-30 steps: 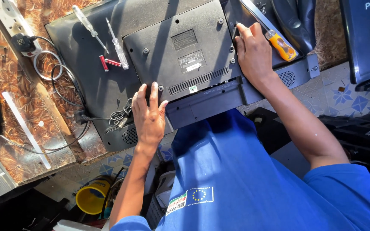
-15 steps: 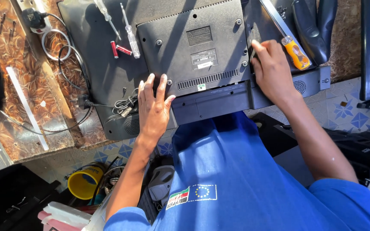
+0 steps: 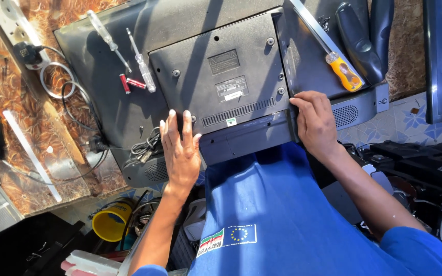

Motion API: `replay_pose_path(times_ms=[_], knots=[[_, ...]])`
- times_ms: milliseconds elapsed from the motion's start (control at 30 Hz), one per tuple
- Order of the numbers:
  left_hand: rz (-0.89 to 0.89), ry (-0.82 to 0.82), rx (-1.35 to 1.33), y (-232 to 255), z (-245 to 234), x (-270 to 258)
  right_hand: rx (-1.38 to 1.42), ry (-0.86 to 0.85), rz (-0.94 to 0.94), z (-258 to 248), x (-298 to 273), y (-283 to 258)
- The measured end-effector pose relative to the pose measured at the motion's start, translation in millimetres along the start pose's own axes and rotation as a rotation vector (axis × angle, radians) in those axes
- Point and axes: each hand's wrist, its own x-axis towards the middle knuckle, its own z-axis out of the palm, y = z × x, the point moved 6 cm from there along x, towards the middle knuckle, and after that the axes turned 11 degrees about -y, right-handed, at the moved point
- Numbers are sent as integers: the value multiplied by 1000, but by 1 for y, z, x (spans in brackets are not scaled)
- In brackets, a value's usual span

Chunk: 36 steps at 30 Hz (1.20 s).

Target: The person works on the internal circuit board of a television, using a yellow-handled screwdriver to tighten screws. They then reattach the back cover of the TV and secure it with screws using the same tool.

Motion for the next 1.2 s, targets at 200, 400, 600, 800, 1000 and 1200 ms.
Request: replay_pose_path(times_ms=[200,400,600,800,1000,1200], knots=[[19,36,-47,1,-3,4,-75,-22,-24,5,4,2],[95,188,-140,4,-24,-8,-41,-1,-74,3,2,6],[188,322,-134,5,-18,-53,14,6,-146,-4,5,-4],[204,48,-44,14,-25,-56,-28,-84,-129,-2,5,-14],[214,164,-80,14,-34,-40,-114,-181,-37,1,18,-22],[160,237,-151,13,-36,-40,-113,-369,-86,22,49,-45]])
